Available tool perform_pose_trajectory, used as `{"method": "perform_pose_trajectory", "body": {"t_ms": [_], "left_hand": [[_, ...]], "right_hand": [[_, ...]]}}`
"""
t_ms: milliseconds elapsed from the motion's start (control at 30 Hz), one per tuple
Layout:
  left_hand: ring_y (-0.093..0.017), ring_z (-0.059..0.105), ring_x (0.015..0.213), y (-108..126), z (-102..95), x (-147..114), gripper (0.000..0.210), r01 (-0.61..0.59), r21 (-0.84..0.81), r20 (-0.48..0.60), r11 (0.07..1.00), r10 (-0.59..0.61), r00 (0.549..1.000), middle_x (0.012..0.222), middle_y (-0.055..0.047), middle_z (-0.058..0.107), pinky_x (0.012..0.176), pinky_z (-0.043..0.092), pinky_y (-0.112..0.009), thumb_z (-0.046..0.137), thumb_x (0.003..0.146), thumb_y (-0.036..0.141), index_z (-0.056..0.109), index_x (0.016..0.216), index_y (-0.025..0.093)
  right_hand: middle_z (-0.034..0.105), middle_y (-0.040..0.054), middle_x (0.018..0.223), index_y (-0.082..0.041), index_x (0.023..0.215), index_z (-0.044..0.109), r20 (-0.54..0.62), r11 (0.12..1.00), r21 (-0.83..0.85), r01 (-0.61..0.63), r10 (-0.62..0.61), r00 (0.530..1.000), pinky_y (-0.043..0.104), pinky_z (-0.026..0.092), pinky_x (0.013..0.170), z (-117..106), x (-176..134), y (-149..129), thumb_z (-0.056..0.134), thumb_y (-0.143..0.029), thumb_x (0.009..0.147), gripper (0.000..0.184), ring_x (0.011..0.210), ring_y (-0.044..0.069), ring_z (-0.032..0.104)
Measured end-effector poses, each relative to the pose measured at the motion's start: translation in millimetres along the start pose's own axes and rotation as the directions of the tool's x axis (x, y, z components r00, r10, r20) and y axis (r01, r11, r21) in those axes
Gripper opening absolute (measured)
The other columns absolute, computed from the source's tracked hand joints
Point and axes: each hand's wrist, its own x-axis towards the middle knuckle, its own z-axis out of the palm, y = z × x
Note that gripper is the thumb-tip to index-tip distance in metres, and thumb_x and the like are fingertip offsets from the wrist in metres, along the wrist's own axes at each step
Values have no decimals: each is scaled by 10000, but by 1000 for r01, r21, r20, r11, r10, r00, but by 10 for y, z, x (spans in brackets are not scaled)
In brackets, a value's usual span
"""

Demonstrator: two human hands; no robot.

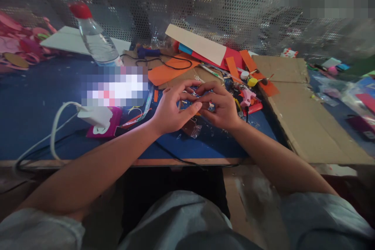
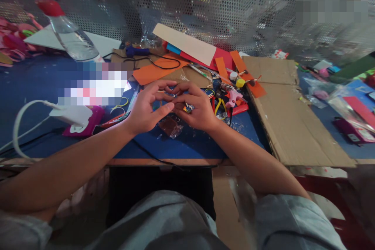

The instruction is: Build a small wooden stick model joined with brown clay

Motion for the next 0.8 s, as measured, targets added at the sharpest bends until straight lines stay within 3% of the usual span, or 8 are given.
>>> {"method": "perform_pose_trajectory", "body": {"t_ms": [200, 333, 533, 800], "left_hand": [[-230, 808, 1110, -2, 44, 36, 531, 6, -95, -16, 995, -8, 1000, 1340, -130, 816, 967, 678, -381, 802, 896, 292, 686, 1401, 177], [-219, 803, 1088, -35, 44, 31, 510, -4, -98, -40, 995, 0, 999, 1329, -126, 822, 993, 677, -388, 811, 905, 296, 689, 1386, 176], [-260, 808, 1152, -74, 16, 4, 452, 20, -119, 16, 993, -18, 1000, 1230, -105, 843, 1004, 657, -426, 718, 1010, 353, 686, 1435, 203], [-230, 819, 1072, -37, 33, 29, 473, 6, -83, -41, 996, -9, 999, 1200, -109, 849, 991, 666, -389, 776, 918, 265, 713, 1375, 164]], "right_hand": [[780, 82, 1212, -311, 1154, 841, -20, 998, -56, 28, -29, 999, 462, 674, 983, 20, 5, 17, 830, -425, 1018, 178, 1147, 265, 791], [784, 91, 1220, -294, 1103, 822, -31, 998, -47, 30, -32, 999, 457, 679, 957, 16, 8, 6, 841, -432, 1009, 168, 1141, 268, 792], [793, 85, 1200, -298, 1055, 813, -22, 998, -55, 5, -6, 1000, 447, 694, 916, 5, 2, -19, 798, -394, 1044, 98, 1132, 263, 786], [785, 90, 1207, -315, 1168, 837, -17, 997, -78, 3, -4, 1000, 484, 682, 974, -11, -7, 1, 826, -491, 1021, 230, 1138, 275, 780]]}}
